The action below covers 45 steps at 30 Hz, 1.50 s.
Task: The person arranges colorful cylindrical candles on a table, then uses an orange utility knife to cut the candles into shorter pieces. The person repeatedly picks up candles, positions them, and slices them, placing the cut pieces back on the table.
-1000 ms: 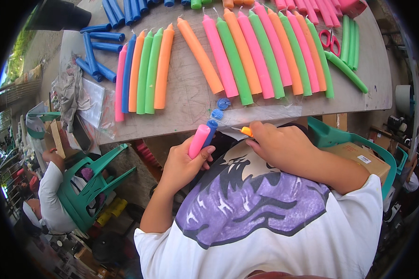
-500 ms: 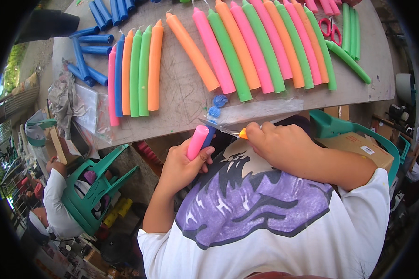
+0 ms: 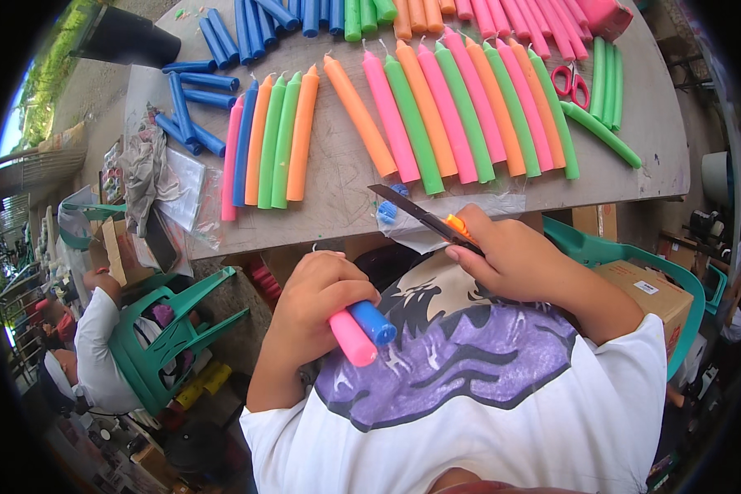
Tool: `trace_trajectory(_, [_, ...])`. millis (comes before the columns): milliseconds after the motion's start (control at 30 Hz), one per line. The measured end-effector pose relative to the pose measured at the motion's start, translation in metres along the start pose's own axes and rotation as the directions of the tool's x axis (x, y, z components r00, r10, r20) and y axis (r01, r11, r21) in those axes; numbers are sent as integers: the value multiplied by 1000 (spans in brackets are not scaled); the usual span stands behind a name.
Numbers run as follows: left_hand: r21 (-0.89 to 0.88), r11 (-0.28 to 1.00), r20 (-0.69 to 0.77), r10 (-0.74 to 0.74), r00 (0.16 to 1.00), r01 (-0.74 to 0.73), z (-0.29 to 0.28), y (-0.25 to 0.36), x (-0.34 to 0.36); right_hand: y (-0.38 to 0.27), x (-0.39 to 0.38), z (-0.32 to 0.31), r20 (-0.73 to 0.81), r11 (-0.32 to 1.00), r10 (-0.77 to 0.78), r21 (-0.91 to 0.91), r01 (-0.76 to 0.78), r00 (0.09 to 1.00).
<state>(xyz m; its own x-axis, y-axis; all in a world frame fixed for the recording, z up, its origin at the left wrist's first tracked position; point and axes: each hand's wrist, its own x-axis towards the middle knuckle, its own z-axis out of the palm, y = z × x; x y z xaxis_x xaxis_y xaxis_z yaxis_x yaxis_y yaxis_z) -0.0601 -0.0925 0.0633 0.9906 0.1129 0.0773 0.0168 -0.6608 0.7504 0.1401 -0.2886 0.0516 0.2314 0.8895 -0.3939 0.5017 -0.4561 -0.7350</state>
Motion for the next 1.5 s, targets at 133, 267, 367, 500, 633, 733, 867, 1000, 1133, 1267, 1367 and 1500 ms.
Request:
trace_trajectory(133, [599,743,-78,423,903,-297,-24,12,30,7,-5,-9,-181,995,32,104,-13,983])
trace_trajectory(267, [686,547,169,523,836,-481,-35,-32,55,11,-19,-18,-289,986,92,160,-47,953])
trace_trajectory(367, [624,504,356,496,792,-597,-45,-59,68,26,-30,-18,-367,976,127,210,-51,921])
trace_trajectory(500, [555,561,405,463,789,-614,-53,-83,78,38,-43,-19,-427,960,190,270,-76,884])
trace_trajectory(633, [708,377,445,418,792,-597,-65,-78,99,50,-48,-14,-488,958,213,273,-84,846])
trace_trajectory(733, [796,329,418,308,855,-507,-74,-73,107,57,-50,-10,-535,963,212,258,-81,818])
trace_trajectory(867, [752,524,352,195,915,-401,-68,-65,114,72,-50,-2,-646,981,134,193,-10,751])
trace_trajectory(1000, [812,453,258,286,923,-368,-64,-58,115,79,-53,-6,-654,974,186,221,-49,733])
trace_trajectory(1133, [625,748,62,239,969,-224,-23,-29,85,75,-60,-16,-642,932,322,344,-114,696])
trace_trajectory(1267, [499,849,-8,203,979,-172,34,-20,50,83,-61,-17,-664,929,332,351,-113,669])
trace_trajectory(1367, [486,861,13,166,986,-151,32,-21,46,76,-58,-22,-628,924,349,353,-144,696])
trace_trajectory(1500, [437,897,14,64,998,-64,13,-30,43,82,-51,-14,-663,962,252,254,-104,705])
